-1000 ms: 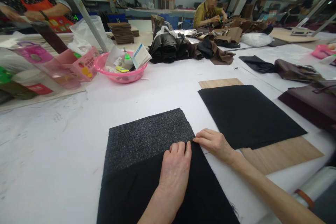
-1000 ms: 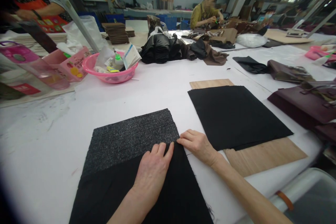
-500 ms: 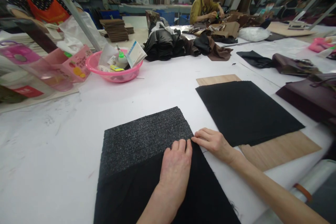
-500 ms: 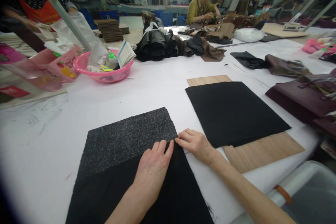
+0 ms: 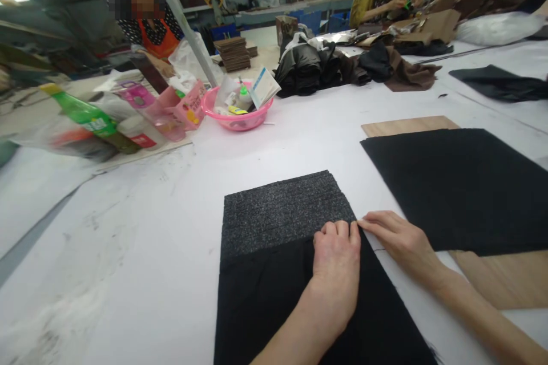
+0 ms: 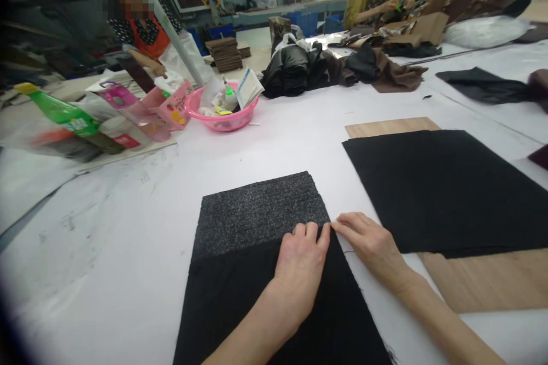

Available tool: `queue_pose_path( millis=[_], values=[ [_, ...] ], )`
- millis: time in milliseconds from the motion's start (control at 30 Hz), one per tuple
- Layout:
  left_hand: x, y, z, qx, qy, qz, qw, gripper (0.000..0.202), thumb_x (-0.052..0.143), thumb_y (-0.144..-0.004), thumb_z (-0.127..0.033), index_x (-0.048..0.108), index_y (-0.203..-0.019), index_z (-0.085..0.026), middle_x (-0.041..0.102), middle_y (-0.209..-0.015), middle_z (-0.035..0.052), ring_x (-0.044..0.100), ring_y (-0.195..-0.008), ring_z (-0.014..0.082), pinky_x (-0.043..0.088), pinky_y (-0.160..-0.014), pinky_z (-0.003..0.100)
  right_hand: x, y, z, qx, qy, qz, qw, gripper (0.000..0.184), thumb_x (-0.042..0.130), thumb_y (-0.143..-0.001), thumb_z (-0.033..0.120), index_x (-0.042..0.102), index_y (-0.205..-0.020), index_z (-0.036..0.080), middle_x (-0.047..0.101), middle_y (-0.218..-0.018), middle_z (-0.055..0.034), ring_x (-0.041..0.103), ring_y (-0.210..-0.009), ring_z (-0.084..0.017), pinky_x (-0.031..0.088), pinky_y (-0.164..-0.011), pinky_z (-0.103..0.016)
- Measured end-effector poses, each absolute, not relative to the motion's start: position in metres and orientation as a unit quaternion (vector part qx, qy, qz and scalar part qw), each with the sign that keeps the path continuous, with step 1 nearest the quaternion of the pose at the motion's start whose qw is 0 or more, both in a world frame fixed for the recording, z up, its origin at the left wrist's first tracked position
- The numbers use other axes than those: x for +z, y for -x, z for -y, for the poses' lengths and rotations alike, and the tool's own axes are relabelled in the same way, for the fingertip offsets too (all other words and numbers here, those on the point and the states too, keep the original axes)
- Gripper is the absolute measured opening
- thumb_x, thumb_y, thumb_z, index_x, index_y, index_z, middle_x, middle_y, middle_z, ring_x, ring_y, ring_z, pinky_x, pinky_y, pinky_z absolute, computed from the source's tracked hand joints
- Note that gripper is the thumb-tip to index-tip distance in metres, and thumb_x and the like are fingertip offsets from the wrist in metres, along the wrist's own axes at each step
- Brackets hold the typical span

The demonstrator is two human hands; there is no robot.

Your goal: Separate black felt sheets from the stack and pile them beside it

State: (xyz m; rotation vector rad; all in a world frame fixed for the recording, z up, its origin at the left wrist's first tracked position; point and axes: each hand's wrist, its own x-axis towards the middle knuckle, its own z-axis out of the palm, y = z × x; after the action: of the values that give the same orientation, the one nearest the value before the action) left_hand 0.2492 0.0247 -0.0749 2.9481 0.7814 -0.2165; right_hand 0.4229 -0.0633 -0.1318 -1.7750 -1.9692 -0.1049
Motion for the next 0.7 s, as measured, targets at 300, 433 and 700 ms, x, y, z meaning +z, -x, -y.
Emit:
queue_pose_path(
  millis=[300, 433, 700],
  values=[
    [-0.079, -0.243, -0.022, -0.014, -0.965, -0.261, 0.031, 0.042, 0.055, -0.092, -0.025, 0.047, -0.132, -0.017, 0.055, -0.099, 0.0077, 0.057, -0.087, 0.0228, 0.052, -0.066, 0.034, -0.146, -0.411, 0.075, -0.053, 0.687, 0.697, 0.199, 0.035, 0.040, -0.098, 0.020, 0.060, -0.126, 0.023, 0.063, -0.119, -0.0102, 0.060, -0.110, -0.025, 0.055, -0.091, -0.038],
    [-0.081, -0.226, -0.023, 0.018, -0.967, -0.253, -0.007, 0.036, 0.058, -0.089, -0.018, 0.056, -0.124, -0.013, 0.056, -0.098, 0.0074, 0.056, -0.088, 0.0217, 0.051, -0.067, 0.032, -0.147, -0.411, 0.076, -0.067, 0.687, 0.701, 0.179, 0.036, 0.040, -0.097, 0.015, 0.060, -0.126, 0.020, 0.062, -0.120, -0.0109, 0.058, -0.112, -0.026, 0.053, -0.094, -0.042],
    [-0.087, -0.147, -0.029, 0.007, -0.945, -0.319, -0.070, 0.042, 0.044, -0.089, 0.000, 0.060, -0.126, -0.013, 0.064, -0.111, 0.0107, 0.061, -0.093, 0.0233, 0.053, -0.073, 0.034, -0.145, -0.409, 0.075, -0.063, 0.687, 0.704, 0.167, 0.039, 0.037, -0.097, 0.011, 0.057, -0.129, 0.020, 0.059, -0.121, -0.0117, 0.055, -0.114, -0.026, 0.052, -0.095, -0.042]
  ],
)
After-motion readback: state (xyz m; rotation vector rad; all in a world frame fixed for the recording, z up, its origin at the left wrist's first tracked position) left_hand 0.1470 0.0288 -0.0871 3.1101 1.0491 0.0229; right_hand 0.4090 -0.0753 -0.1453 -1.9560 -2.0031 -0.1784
